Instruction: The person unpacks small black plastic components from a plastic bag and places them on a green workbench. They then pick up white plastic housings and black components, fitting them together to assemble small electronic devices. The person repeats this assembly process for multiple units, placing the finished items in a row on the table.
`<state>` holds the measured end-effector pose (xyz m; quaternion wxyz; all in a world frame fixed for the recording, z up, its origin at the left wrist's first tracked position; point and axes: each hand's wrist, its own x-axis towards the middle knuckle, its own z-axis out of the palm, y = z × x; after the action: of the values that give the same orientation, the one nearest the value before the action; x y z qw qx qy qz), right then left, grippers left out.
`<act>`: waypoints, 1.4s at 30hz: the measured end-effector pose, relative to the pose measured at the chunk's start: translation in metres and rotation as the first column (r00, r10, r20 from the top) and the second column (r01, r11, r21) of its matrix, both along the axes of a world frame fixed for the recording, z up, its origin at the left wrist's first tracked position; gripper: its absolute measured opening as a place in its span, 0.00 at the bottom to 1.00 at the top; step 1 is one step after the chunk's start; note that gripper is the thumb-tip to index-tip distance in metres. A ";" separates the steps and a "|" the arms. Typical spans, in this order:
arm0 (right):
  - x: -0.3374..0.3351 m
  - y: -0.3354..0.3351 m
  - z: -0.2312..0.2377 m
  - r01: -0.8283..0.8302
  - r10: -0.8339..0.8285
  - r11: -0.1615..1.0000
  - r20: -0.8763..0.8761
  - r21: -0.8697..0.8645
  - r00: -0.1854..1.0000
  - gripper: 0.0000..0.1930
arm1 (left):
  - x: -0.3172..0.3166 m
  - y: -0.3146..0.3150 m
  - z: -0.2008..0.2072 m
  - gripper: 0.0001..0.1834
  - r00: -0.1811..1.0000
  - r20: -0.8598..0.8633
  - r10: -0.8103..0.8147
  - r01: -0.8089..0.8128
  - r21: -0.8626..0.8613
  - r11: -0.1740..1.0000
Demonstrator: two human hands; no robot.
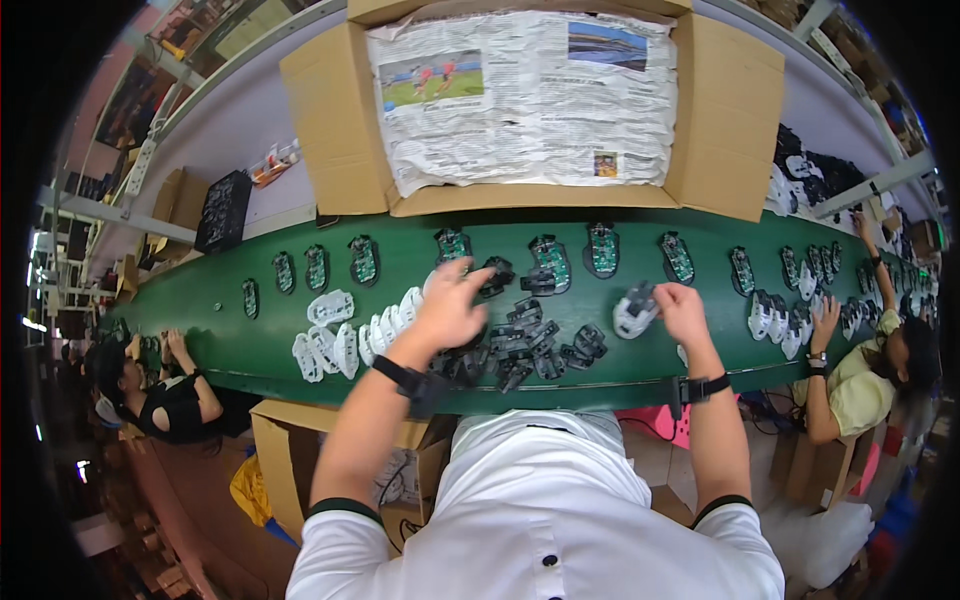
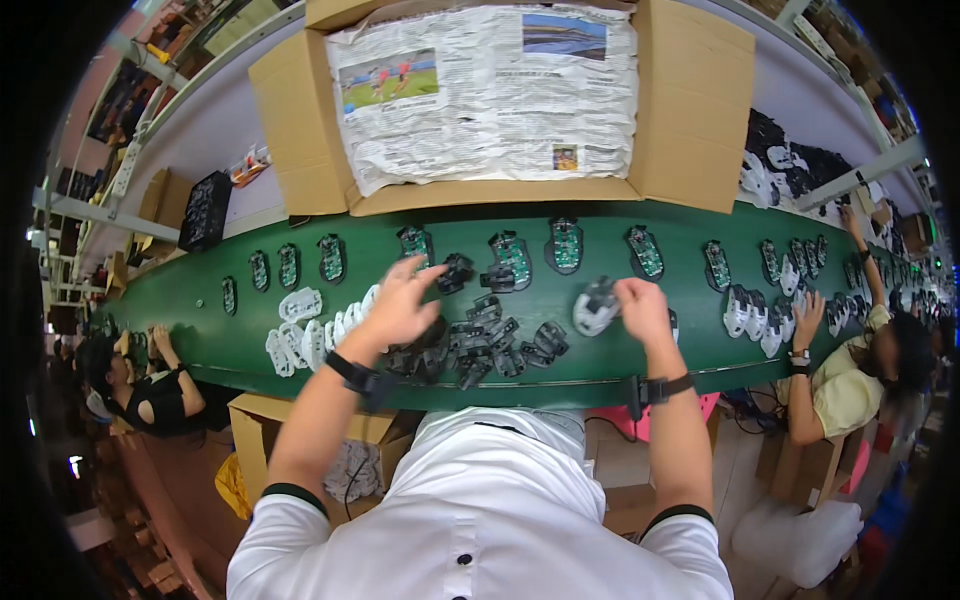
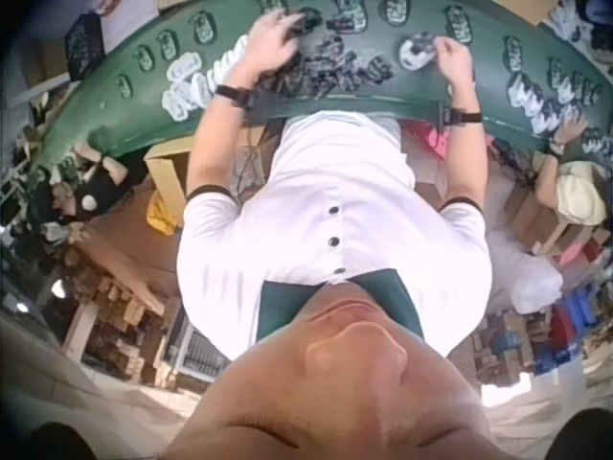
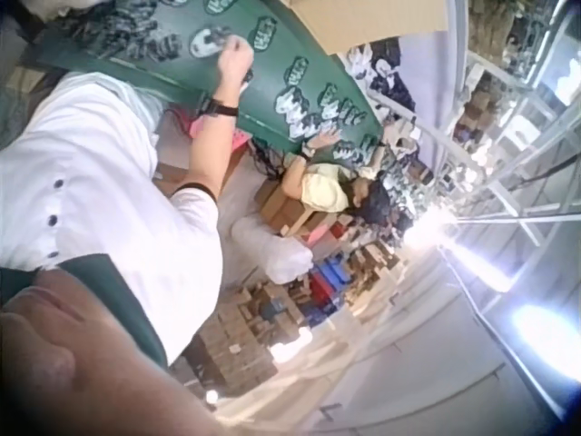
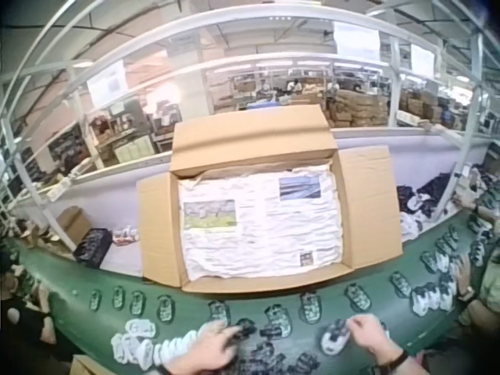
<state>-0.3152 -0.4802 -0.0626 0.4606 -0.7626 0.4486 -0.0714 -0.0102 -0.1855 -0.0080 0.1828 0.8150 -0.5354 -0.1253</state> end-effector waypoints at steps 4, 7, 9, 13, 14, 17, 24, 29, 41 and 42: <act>0.008 0.018 -0.001 -0.033 0.065 0.743 0.023 -0.668 0.998 0.18 | 0.052 0.032 -0.010 0.35 1.000 0.006 -0.018 0.012 0.538 0.843; 0.017 0.070 -0.003 -0.565 0.647 0.646 -0.025 -0.514 0.762 0.29 | 0.064 0.026 -0.016 0.31 0.997 -0.069 -0.031 0.066 0.586 0.808; 0.017 0.088 -0.005 -0.712 0.757 0.530 -0.122 -0.461 0.642 0.34 | 0.063 0.026 -0.019 0.26 0.997 0.007 -0.079 0.066 0.488 0.870; 0.012 0.092 -0.015 -0.685 0.709 0.582 -0.140 -0.438 0.691 0.38 | 0.060 0.021 -0.034 0.17 0.987 0.160 -0.035 0.042 -0.041 0.998; 0.010 0.096 -0.010 -0.604 0.634 0.684 -0.075 -0.410 0.769 0.38 | 0.050 0.014 -0.022 0.15 0.991 -0.051 0.124 -0.125 -0.006 0.992; 0.026 0.105 0.035 -0.317 0.385 0.889 0.164 -0.329 0.908 0.37 | -0.005 0.002 0.022 0.10 0.621 -0.726 0.296 -0.452 -0.023 0.892; 0.072 0.146 0.137 -0.222 0.461 0.866 0.543 -0.447 0.702 0.36 | -0.097 0.002 0.065 0.08 0.603 -0.794 -0.072 -0.287 -0.300 0.910; 0.068 0.165 0.130 -0.112 0.414 0.851 0.522 -0.514 0.746 0.36 | -0.110 -0.001 0.078 0.13 0.697 -0.716 0.042 -0.380 -0.319 0.868; 0.056 0.163 0.124 -0.332 0.575 0.773 0.378 -0.541 0.725 0.34 | -0.107 0.004 0.077 0.15 0.845 -0.532 0.049 -0.262 -0.334 0.905; 0.058 0.166 0.125 -0.327 0.571 0.776 0.380 -0.540 0.728 0.33 | -0.106 0.004 0.079 0.15 0.847 -0.530 0.039 -0.246 -0.324 0.914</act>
<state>-0.2574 -0.3142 0.0628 0.3843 -0.8833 0.0735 -0.2581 -0.1165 -0.1814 0.0710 0.4819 0.7389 -0.4179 -0.2174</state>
